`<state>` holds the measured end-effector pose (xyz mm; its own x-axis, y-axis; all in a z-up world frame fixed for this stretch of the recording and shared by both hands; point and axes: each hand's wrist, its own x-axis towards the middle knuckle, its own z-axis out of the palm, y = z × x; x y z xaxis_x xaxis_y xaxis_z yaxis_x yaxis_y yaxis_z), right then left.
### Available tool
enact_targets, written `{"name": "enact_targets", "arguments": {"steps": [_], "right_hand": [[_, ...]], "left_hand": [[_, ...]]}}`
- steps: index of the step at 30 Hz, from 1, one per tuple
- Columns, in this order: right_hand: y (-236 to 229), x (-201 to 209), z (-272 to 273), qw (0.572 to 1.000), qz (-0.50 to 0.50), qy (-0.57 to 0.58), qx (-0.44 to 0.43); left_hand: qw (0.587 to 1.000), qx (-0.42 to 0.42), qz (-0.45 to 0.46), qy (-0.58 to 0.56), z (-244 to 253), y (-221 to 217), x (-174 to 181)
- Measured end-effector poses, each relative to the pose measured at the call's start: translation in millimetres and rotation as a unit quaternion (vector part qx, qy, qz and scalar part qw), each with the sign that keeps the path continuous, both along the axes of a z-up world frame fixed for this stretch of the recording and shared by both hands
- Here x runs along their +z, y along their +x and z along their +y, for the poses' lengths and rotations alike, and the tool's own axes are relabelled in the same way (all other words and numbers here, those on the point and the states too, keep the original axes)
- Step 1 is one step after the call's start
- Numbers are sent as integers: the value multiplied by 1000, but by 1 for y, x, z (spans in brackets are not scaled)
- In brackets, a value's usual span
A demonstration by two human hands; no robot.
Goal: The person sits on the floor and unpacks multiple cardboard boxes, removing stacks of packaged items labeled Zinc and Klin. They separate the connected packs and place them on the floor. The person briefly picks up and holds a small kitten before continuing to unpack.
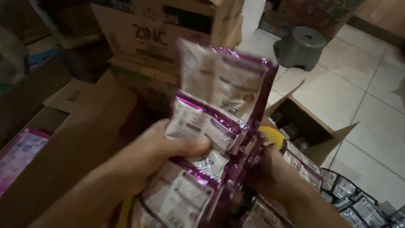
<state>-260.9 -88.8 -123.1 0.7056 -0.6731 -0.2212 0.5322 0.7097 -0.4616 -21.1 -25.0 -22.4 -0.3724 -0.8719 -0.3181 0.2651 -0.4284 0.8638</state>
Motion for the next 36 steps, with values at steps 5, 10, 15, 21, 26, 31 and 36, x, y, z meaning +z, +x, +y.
{"name": "enact_targets", "arguments": {"steps": [5,10,15,21,26,31,36], "right_hand": [[-45,39,-4,936,310,112,-122],[-70,55,5,756,615,-117,-190],[-81,32,0,635,764,-114,-22],[-74,37,-17,588,784,-164,116],[-57,55,-7,692,700,-140,104],[-43,40,4,631,741,-228,24],[-79,15,-6,536,820,-194,-50]], "left_hand": [[970,53,-227,68,-18,-15,-28],[712,3,-695,-96,-24,-19,-39],[718,-10,-691,-83,-38,-6,-77],[909,-18,-407,84,-59,-15,-90],[949,-68,-263,162,-78,-43,-88],[963,-92,-139,213,-85,-46,-100],[971,-31,-195,134,-92,-56,-114]]}}
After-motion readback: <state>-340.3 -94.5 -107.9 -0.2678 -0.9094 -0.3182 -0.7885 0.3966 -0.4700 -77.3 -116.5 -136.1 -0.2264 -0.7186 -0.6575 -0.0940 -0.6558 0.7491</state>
